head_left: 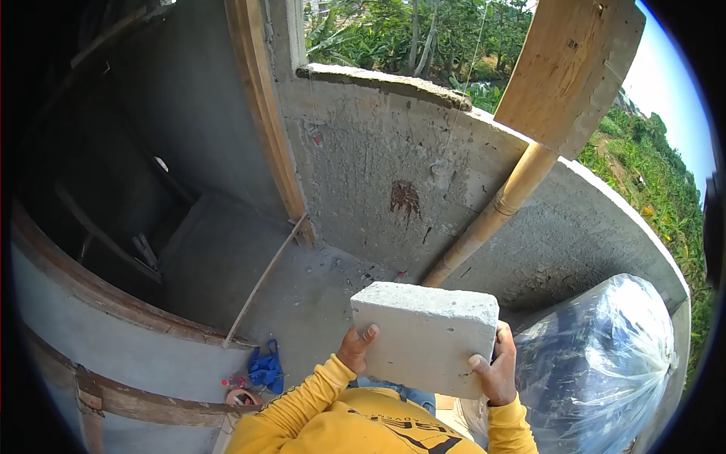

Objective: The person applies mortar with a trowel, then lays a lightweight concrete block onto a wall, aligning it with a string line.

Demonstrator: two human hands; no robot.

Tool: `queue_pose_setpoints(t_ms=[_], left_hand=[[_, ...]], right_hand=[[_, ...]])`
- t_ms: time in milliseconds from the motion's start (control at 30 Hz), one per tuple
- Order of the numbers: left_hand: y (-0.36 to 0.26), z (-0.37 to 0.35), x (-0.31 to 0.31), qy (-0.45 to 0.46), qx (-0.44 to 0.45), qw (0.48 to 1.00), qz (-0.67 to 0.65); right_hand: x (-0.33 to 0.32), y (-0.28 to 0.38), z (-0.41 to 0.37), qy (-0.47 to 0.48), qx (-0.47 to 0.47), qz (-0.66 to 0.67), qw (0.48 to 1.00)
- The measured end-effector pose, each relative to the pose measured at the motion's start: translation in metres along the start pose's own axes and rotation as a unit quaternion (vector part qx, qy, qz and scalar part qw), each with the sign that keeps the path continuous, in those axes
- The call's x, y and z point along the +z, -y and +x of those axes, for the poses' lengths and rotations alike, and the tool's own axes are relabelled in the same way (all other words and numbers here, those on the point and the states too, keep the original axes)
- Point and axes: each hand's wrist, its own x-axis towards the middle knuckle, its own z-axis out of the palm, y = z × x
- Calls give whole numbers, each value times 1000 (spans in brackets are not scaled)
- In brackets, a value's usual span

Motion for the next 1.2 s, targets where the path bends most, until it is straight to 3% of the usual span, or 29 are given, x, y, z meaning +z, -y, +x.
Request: queue_pose_setpoints(t_ms=[100,233,333,400,533,633,767,967,1100,1200], left_hand=[[-22,10,-15,-17,68,995,-73],[-70,26,-29,-23,161,982,-95],[-109,46,-23,-41,217,973,-62],[-128,69,-19,-51,267,962,11],[-197,115,11,-35,300,932,202],[-236,154,16,-12,424,834,352],[-270,183,12,-30,435,795,422],[-349,246,12,22,462,768,444],[-423,305,8,126,407,832,357],[-480,330,-27,80,507,771,378]], right_hand=[[8,22,45,88,-47,-17,995],[15,83,105,134,-102,-34,985],[11,117,150,127,-284,-151,938],[16,144,180,175,-369,-222,885],[43,179,237,262,-381,-381,801],[59,176,284,280,-390,-413,774],[86,170,326,262,-396,-404,782],[106,193,386,226,-403,-384,800],[118,233,429,142,-364,-328,860],[130,274,471,69,-378,-360,850]])
